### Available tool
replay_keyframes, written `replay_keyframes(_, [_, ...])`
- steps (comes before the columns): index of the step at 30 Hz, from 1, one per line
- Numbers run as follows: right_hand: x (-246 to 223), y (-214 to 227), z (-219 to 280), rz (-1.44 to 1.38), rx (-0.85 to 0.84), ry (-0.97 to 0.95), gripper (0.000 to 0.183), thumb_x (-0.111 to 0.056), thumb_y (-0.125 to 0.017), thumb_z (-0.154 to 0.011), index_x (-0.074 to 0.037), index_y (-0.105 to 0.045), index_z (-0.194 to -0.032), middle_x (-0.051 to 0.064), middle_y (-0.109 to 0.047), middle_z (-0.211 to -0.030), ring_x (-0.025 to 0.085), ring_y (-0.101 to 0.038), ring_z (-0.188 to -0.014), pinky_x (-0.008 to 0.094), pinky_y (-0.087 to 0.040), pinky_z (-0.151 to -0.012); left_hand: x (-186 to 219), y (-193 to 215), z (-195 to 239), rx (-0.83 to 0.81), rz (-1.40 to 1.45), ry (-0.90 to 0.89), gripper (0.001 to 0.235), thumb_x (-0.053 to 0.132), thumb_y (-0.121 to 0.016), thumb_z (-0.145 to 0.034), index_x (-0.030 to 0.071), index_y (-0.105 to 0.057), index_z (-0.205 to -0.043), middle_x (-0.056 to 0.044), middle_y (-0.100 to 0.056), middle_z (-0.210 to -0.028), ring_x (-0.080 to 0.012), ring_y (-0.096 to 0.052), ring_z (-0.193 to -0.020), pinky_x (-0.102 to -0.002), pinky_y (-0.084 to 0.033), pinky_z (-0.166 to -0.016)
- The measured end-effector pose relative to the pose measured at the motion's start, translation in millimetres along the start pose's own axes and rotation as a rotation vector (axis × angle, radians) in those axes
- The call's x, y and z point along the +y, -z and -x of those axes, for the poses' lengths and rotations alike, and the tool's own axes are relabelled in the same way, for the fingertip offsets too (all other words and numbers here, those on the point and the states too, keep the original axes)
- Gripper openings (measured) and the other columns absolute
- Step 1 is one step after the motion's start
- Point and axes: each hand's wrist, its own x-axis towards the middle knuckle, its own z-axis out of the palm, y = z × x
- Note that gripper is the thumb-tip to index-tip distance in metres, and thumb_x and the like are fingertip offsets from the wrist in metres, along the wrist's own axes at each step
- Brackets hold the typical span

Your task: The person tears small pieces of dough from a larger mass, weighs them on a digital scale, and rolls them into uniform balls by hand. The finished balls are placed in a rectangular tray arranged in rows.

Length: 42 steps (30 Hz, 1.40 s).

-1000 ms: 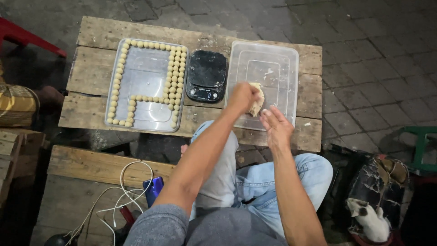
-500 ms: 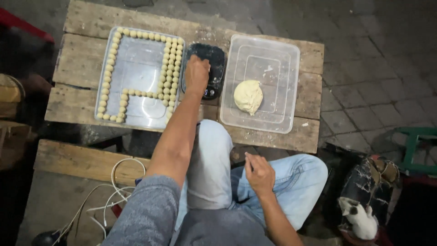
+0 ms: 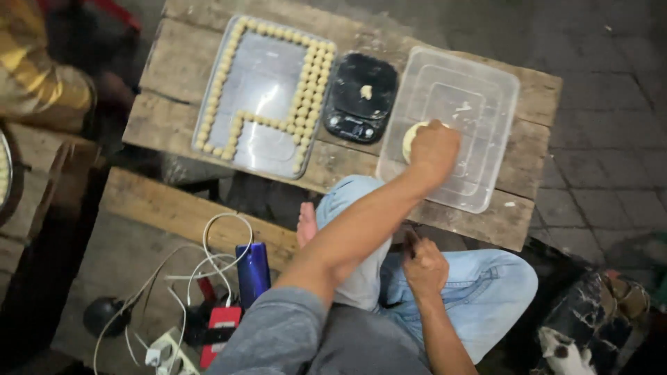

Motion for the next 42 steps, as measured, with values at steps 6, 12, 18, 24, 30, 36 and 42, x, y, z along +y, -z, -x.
replay_keyframes(6, [-6.5, 5.8, -2.4, 0.052, -0.010, -0.031, 0.010, -0.020, -0.075, -0.083, -0.015, -0.075, -0.092, 0.003, -0.061, -0.073, 0.026, -0.067, -0.073, 0.039, -0.053, -0.064, 4.2, -57.7, -5.7, 0.071, 0.033, -0.180, 0.010, 0.000, -0.065, -0.075, 0.000, -0.075, -0.071, -0.021, -0.057, -0.064, -0.0391, -0.068, -0.059, -0.051, -0.058, -0.048])
replay_keyframes(12, [-0.7, -2.3, 2.8, 0.067, -0.004, -0.047, 0.010, -0.024, -0.073, -0.091, -0.020, -0.077, -0.099, 0.000, -0.060, -0.072, 0.021, -0.067, -0.071, 0.035, -0.054, -0.064, 16.0, -18.0, 19.3, 0.175, -0.207, 0.037, 0.012, -0.004, -0.064, -0.083, -0.005, -0.070, -0.073, -0.026, -0.052, -0.068, -0.0411, -0.061, -0.064, -0.057, -0.049, -0.045])
replay_keyframes(18, [1.1, -2.8, 4.2, 0.015, 0.019, -0.041, 0.011, -0.027, -0.072, -0.093, -0.020, -0.077, -0.101, 0.001, -0.060, -0.074, 0.023, -0.068, -0.073, 0.038, -0.054, -0.064, 8.5, -44.7, 8.6, 0.188, -0.142, -0.050, 0.014, -0.009, -0.061, -0.078, -0.005, -0.068, -0.067, -0.023, -0.049, -0.062, -0.0399, -0.059, -0.059, -0.060, -0.047, -0.042])
replay_keyframes(24, [-9.7, 12.5, -4.2, -0.079, 0.005, -0.058, 0.009, -0.019, -0.069, -0.096, -0.015, -0.077, -0.095, 0.002, -0.059, -0.069, 0.025, -0.066, -0.067, 0.036, -0.052, -0.061, 1.9, -49.8, -2.9, 0.103, -0.096, -0.152, 0.019, -0.007, -0.062, -0.077, 0.003, -0.072, -0.064, -0.018, -0.059, -0.058, -0.0369, -0.067, -0.062, -0.056, -0.052, -0.047])
replay_keyframes(30, [-20.2, 25.5, -14.4, -0.086, 0.020, -0.055, 0.021, -0.019, -0.063, -0.099, -0.013, -0.069, -0.080, 0.003, -0.052, -0.065, 0.027, -0.062, -0.066, 0.039, -0.050, -0.058, -13.0, -16.8, -6.4, 0.001, 0.031, -0.102, 0.019, -0.007, -0.063, -0.078, 0.004, -0.075, -0.066, -0.019, -0.066, -0.062, -0.0395, -0.073, -0.066, -0.054, -0.057, -0.051])
replay_keyframes(36, [19.8, -15.4, 22.4, -0.115, -0.036, -0.134, 0.029, -0.016, -0.050, -0.101, -0.008, -0.068, -0.080, 0.007, -0.058, -0.068, 0.034, -0.064, -0.069, 0.038, -0.051, -0.058, -33.3, 40.0, -5.5, -0.186, 0.236, 0.094, 0.012, -0.002, -0.069, -0.079, 0.003, -0.078, -0.083, -0.018, -0.076, -0.079, -0.0403, -0.077, -0.086, -0.050, -0.064, -0.070])
replay_keyframes(42, [-10.6, 10.3, -6.6, -0.072, 0.094, -0.060, 0.009, -0.008, -0.074, -0.091, -0.011, -0.079, -0.097, 0.003, -0.070, -0.076, 0.024, -0.069, -0.070, 0.033, -0.056, -0.063, -51.2, 92.0, -4.7, -0.286, 0.609, 0.439, 0.034, 0.007, -0.086, -0.069, -0.008, -0.072, -0.096, -0.027, -0.075, -0.091, -0.0459, -0.075, -0.096, -0.053, -0.063, -0.078])
